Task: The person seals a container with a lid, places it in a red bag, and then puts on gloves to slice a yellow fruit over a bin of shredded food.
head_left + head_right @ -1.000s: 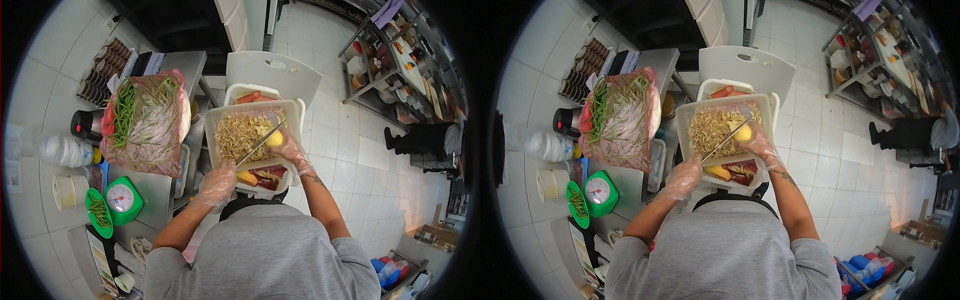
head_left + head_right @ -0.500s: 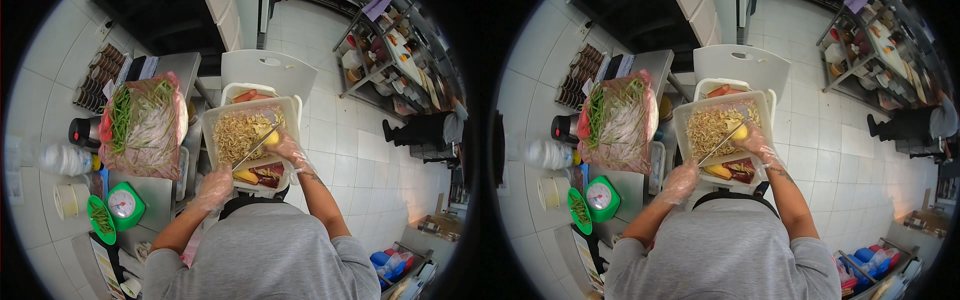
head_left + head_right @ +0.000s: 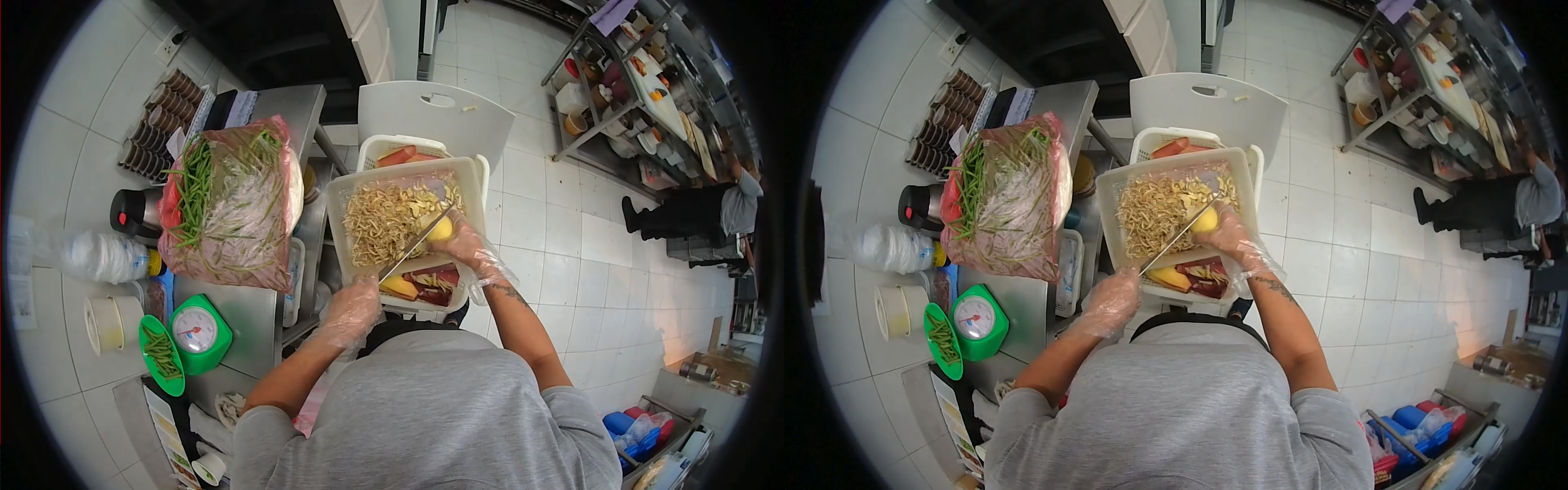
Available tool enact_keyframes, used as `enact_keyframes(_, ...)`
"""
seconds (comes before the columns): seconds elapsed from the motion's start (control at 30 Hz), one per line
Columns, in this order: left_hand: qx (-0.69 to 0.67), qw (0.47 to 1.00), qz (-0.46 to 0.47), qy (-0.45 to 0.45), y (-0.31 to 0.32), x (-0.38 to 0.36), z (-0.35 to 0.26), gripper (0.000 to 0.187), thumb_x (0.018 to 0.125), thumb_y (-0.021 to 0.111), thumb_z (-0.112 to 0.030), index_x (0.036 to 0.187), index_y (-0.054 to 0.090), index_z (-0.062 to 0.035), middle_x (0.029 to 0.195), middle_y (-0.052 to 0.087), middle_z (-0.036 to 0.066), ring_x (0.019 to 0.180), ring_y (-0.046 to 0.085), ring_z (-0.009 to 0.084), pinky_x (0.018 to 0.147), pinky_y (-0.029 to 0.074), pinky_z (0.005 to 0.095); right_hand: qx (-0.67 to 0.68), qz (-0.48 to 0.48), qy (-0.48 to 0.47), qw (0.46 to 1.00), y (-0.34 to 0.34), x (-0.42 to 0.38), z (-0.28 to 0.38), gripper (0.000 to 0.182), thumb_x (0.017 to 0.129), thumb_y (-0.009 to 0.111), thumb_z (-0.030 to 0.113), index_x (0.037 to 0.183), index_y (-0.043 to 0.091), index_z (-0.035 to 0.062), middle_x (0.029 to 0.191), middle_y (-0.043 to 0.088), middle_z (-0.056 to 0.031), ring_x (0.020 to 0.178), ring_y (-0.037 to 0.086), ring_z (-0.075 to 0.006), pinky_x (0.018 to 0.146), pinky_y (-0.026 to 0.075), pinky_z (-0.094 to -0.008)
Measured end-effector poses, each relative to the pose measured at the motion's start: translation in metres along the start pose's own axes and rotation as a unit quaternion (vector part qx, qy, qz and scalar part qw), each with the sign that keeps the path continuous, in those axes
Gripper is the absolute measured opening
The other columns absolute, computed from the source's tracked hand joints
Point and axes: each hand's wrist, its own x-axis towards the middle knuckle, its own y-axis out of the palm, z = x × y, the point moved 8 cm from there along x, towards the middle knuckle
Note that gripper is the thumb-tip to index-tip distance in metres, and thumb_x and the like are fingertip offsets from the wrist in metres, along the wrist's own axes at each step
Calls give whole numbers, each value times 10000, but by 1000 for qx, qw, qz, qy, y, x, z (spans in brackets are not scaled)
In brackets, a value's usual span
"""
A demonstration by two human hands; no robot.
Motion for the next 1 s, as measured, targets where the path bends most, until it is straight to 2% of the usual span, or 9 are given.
enact_keyframes(0.27, 14, 1000, 2, 18, 1, -7, -5, 237, 878, 475, -31, 1092, 516, 60, 1027, 595, 265, 910, 652, 405, 784, 540, 463, -45, -10, 47, 998, -10, -5, -1, 763, 625, 816, 226, 1286, 509, 2, 1080, 665, -190, 994, 654, -288, 887, 505, -349)
enact_keyframes(0.33, -1, 1000, -13, 8, 6, -9, 0, 227, 887, 472, -51, 1091, 502, 44, 1024, 586, 269, 894, 641, 434, 780, 527, 494, -55, -25, 66, 996, -15, -11, 4, 791, 625, 817, 230, 1312, 494, 10, 1089, 667, -186, 1007, 653, -289, 896, 502, -347)
enact_keyframes(0.47, -7, 1000, -21, -8, 9, -14, -1, 223, 910, 449, -73, 1102, 484, 35, 1036, 577, 271, 884, 635, 450, 779, 521, 512, -57, -6, 49, 997, -13, -5, -4, 791, 625, 815, 225, 1314, 492, 7, 1085, 668, -181, 1003, 653, -287, 900, 502, -344)
enact_keyframes(0.57, 17, 1000, -7, -8, 7, -16, -6, 229, 881, 471, -57, 1083, 507, 44, 1025, 592, 266, 898, 658, 399, 770, 548, 462, -32, -3, 33, 999, -14, -11, 8, 779, 623, 815, 217, 1304, 500, 10, 1081, 667, -180, 998, 654, -285, 900, 502, -346)
enact_keyframes(0.67, -9, 1000, 18, -22, 7, -18, -5, 238, 926, 424, -85, 1116, 484, 45, 1040, 576, 278, 924, 628, 447, 789, 519, 510, -26, -9, 22, 999, -13, -11, 7, 761, 614, 820, 205, 1284, 516, 9, 1081, 665, -182, 998, 653, -286, 899, 502, -348)
enact_keyframes(0.7, -11, 1000, 3, -11, 7, -17, -6, 234, 910, 438, -73, 1104, 492, 47, 1037, 582, 273, 920, 635, 435, 788, 524, 502, -24, -7, 16, 1000, -12, -9, 5, 753, 611, 822, 200, 1274, 522, 8, 1086, 664, -186, 1002, 653, -288, 898, 502, -351)
enact_keyframes(0.77, -14, 999, -28, 8, 12, -10, -8, 230, 879, 467, -49, 1081, 509, 52, 1032, 594, 264, 912, 650, 413, 785, 535, 488, -31, -16, 13, 999, -10, -7, 0, 733, 607, 825, 194, 1254, 536, 7, 1089, 662, -194, 1007, 651, -298, 894, 503, -360)
enact_keyframes(0.87, -77, 994, -73, 25, 29, 28, -4, 231, 902, 449, -60, 1085, 525, 59, 1044, 602, 293, 941, 633, 428, 804, 508, 520, -64, -36, 1, 997, -10, -8, 9, 702, 608, 824, 192, 1227, 550, 6, 1081, 659, -206, 1003, 647, -321, 887, 505, -378)
enact_keyframes(1.0, -103, 993, -48, -21, 28, 75, -24, 238, 868, 483, -42, 1077, 548, 51, 1040, 623, 280, 945, 635, 424, 828, 493, 526, -128, -63, -33, 989, -11, -14, 34, 708, 621, 808, 184, 1245, 529, -1, 1081, 651, -211, 985, 642, -346, 889, 505, -395)
